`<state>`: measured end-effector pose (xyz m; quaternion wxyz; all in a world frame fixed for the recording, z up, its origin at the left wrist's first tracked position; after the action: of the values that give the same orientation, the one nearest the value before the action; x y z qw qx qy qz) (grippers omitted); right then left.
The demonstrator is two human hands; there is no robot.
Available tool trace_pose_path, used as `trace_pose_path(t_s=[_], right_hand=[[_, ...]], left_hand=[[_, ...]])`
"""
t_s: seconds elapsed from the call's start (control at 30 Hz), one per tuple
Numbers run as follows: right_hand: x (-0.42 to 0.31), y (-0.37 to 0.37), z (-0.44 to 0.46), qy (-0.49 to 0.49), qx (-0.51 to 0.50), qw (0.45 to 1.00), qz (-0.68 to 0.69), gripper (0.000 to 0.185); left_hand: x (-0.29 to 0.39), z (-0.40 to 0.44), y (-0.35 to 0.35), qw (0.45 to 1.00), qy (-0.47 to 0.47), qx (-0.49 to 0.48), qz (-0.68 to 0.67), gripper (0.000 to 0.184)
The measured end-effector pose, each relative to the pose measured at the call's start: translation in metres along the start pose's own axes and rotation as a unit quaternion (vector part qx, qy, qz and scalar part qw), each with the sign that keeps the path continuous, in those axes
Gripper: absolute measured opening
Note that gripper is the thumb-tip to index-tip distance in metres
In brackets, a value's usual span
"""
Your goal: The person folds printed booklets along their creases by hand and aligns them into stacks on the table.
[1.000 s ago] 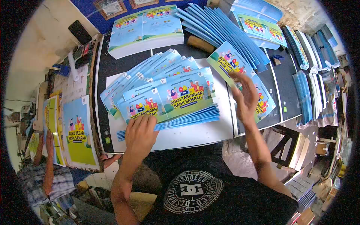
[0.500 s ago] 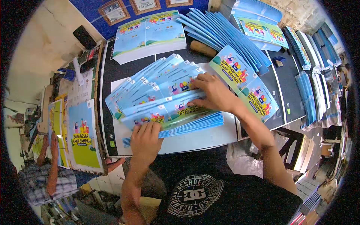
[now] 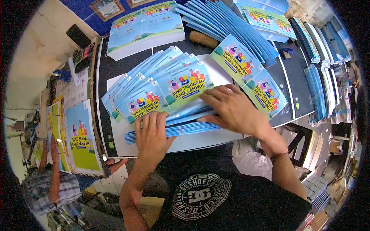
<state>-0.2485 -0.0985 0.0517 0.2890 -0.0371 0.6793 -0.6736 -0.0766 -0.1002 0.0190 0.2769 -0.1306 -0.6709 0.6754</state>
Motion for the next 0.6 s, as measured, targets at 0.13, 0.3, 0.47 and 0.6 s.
trace_pose_path(t_s=[0.13, 0.3, 0.47, 0.6], right_hand=[[-0.043, -0.002, -0.01, -0.068, 0.098, 0.993, 0.002, 0.049], [-0.042, 0.01, -0.019, -0.053, 0.132, 0.99, -0.005, 0.037], [-0.035, 0.007, -0.021, -0.077, 0.155, 0.984, 0.036, 0.032], [0.02, -0.042, 0.008, -0.091, 0.132, 0.986, 0.038, 0.021]], left_hand=[[0.002, 0.003, -0.001, 1.0, -0.005, -0.003, 0.003, 0.072], [0.004, -0.005, -0.011, 0.991, 0.058, 0.086, -0.086, 0.062], [0.014, -0.006, -0.008, 0.992, 0.108, 0.051, -0.05, 0.057], [0.015, -0.01, -0.01, 0.991, 0.11, 0.051, -0.05, 0.051]])
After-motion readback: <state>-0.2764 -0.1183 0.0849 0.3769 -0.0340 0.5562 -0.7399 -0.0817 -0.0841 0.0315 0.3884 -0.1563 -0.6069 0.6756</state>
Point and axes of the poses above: each hand's wrist, its own z-axis towards the middle knuckle, its own y-axis out of the palm, x = y × z, the point moved 10 cm from there along z, towards the middle knuckle, and after that the axes turned 1 degree about y, right-handed, at the moved point
